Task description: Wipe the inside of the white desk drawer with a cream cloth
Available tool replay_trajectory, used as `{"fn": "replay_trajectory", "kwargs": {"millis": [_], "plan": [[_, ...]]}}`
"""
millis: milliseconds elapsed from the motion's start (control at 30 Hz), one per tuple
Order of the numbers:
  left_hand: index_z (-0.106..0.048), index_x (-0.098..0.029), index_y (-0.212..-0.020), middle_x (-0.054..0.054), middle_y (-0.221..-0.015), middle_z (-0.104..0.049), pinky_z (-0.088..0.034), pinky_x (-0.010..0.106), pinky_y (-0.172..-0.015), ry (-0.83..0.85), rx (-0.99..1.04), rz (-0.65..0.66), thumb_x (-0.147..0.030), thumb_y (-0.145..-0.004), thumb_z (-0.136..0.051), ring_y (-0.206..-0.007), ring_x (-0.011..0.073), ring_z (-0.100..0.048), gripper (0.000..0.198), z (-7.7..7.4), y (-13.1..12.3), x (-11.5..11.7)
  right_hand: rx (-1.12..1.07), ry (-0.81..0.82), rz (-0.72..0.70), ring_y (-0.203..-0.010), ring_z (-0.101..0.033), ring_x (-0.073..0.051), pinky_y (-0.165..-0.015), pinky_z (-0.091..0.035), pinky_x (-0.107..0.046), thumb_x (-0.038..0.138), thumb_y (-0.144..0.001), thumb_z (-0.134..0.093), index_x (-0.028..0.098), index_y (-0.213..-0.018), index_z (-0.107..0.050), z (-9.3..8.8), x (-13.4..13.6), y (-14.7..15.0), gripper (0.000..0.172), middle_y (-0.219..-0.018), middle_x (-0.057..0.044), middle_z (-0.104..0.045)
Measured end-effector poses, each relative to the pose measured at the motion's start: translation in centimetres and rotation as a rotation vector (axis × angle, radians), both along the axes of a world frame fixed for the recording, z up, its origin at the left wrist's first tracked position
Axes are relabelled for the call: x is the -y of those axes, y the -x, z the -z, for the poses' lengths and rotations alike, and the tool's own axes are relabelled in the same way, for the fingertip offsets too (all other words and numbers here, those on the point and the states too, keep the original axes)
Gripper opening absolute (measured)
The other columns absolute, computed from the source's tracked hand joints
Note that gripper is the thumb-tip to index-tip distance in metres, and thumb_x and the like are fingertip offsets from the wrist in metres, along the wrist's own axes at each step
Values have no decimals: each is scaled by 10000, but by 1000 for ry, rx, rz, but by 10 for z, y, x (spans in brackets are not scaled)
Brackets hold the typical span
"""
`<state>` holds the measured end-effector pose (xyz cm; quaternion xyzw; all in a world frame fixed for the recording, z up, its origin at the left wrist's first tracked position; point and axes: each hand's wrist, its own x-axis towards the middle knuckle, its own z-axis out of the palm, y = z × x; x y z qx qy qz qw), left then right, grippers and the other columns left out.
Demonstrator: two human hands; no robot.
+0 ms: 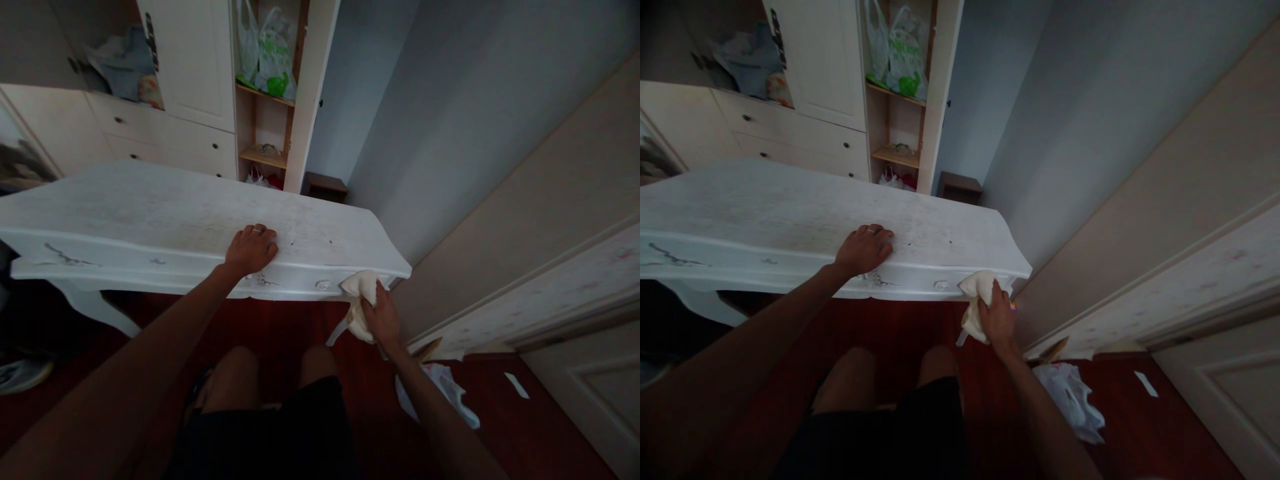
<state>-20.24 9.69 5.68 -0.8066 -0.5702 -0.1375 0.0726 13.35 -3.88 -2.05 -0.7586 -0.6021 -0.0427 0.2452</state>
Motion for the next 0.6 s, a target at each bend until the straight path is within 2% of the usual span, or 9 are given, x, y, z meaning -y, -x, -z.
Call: {"fn": "replay_trajectory", "kwargs": {"millis": [133,233,400,500,600], "plan": [[-598,-196,-1323,147,-1375,-591,-443,458,-994,-1,6,-3,-364,-955,-349,-1244,330,-527,476,1,0,-1,104,3,-80,-1035,-645,-300,-860,-548,-404,309,-940,-471,179,-1544,-366,9,-5,41,627,-1282,-176,-587],[-595,-196,-1326,146,-1365,-596,-443,460,-991,2,8,-8,-363,-953,-351,-1240,330,-527,476,1,0,-1,209,29,-145,-1021,-641,-289,-797,-560,-369,232,-909,-515,227,-1564,-351,7,-5,54,675,-1299,-171,-557],[-607,-179,-1310,155,-1365,-591,-439,465,-987,-10,6,-10,-357,-957,-348,-1231,339,-525,473,2,-2,0,394,190,-291,-1115,-603,-292,-863,-547,-368,110,-831,-569,301,-1546,-389,-20,-9,49,761,-1381,-152,-507],[-611,-175,-1311,155,-1359,-593,-438,454,-986,-18,11,-12,-356,-959,-356,-1228,334,-529,471,3,-2,0,465,294,-363,-1101,-606,-276,-844,-541,-345,124,-843,-576,314,-1550,-378,-40,-13,42,758,-1388,-142,-505],[-610,-175,-1316,151,-1364,-592,-438,444,-990,-11,10,-10,-352,-960,-358,-1230,327,-531,471,2,-1,0,494,363,-399,-1077,-616,-273,-815,-532,-330,179,-862,-591,309,-1547,-382,-49,-16,33,728,-1368,-141,-518]]}}
